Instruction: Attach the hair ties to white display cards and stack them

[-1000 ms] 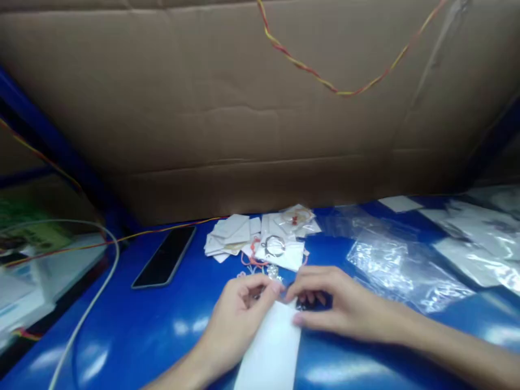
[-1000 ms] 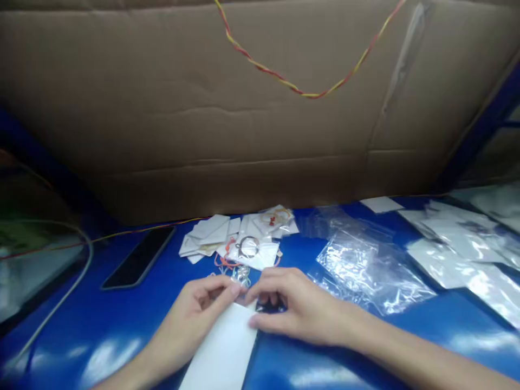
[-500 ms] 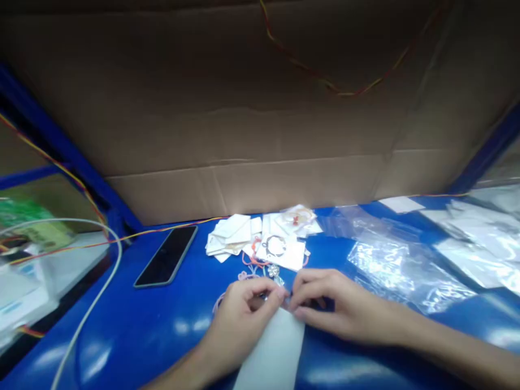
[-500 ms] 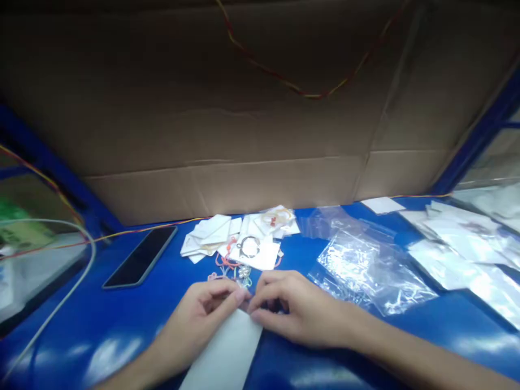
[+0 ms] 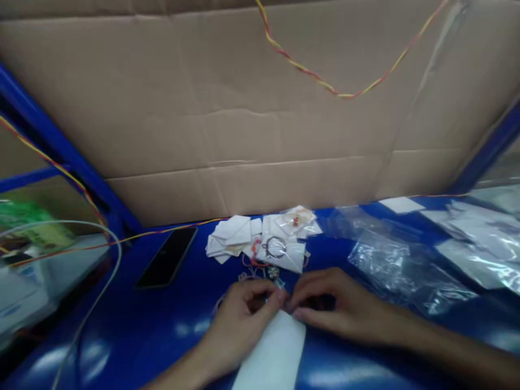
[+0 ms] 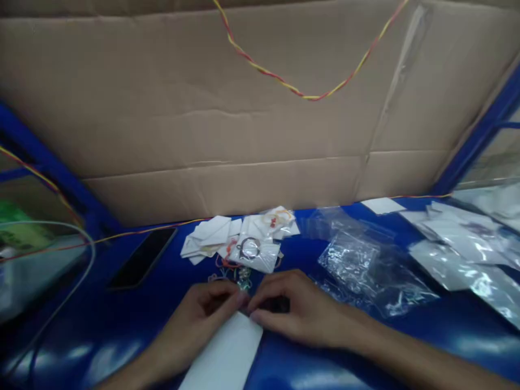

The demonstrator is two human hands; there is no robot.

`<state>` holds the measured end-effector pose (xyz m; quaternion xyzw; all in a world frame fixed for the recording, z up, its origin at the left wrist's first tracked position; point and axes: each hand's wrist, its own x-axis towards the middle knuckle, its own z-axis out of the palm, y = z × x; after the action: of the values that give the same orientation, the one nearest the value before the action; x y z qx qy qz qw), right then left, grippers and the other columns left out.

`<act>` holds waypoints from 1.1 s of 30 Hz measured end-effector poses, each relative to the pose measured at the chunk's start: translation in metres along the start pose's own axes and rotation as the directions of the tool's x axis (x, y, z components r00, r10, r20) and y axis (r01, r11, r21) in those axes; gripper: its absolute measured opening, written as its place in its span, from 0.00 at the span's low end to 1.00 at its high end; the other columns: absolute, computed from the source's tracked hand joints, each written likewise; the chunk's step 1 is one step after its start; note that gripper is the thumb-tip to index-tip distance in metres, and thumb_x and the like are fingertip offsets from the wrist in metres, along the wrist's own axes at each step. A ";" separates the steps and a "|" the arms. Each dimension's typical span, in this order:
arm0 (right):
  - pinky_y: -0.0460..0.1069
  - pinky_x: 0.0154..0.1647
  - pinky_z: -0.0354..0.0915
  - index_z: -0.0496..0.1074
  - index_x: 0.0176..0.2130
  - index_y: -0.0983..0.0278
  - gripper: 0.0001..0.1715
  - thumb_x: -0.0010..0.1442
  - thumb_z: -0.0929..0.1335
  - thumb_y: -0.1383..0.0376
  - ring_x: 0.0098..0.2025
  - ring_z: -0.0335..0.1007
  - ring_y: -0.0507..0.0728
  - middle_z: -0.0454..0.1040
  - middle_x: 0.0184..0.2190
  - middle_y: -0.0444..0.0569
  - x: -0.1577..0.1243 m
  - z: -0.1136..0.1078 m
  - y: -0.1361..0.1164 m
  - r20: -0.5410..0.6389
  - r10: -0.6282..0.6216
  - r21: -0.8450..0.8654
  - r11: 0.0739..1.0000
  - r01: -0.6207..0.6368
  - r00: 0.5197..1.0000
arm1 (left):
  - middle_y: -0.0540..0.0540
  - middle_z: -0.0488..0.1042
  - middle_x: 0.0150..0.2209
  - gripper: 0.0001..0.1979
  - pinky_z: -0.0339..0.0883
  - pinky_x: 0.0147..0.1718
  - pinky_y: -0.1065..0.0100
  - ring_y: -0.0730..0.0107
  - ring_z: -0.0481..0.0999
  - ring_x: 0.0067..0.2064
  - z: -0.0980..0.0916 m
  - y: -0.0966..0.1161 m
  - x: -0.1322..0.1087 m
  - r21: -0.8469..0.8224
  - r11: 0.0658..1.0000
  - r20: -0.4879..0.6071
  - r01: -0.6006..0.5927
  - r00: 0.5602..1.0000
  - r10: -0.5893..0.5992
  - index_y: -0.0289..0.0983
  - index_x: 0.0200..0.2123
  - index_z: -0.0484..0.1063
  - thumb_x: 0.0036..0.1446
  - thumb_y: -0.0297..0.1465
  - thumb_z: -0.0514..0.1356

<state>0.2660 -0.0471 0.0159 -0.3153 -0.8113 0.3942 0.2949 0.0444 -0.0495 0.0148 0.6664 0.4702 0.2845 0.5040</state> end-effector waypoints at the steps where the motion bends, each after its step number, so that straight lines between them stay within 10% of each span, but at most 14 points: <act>1: 0.48 0.41 0.69 0.83 0.41 0.64 0.07 0.65 0.72 0.66 0.38 0.78 0.56 0.84 0.37 0.49 0.000 0.000 0.000 -0.001 0.006 -0.001 1.000 -0.006 1.000 | 0.48 0.76 0.27 0.17 0.59 0.28 0.71 0.67 0.70 0.30 0.000 0.000 0.000 0.000 1.000 0.003 -0.003 1.000 0.003 0.34 0.29 0.79 0.63 0.41 0.60; 33: 0.45 0.36 0.67 0.83 0.39 0.64 0.07 0.64 0.72 0.67 0.34 0.76 0.54 0.82 0.34 0.47 -0.002 -0.002 -0.002 0.090 0.026 -0.022 0.999 -0.024 0.996 | 0.50 0.73 0.25 0.17 0.56 0.28 0.71 0.68 0.66 0.30 0.001 0.003 -0.002 0.135 0.990 0.114 -0.044 0.993 0.028 0.35 0.28 0.78 0.65 0.37 0.58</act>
<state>0.2681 -0.0492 0.0177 -0.3102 -0.8240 0.4031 0.2495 0.0449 -0.0521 0.0173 0.7227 0.4475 0.2228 0.4773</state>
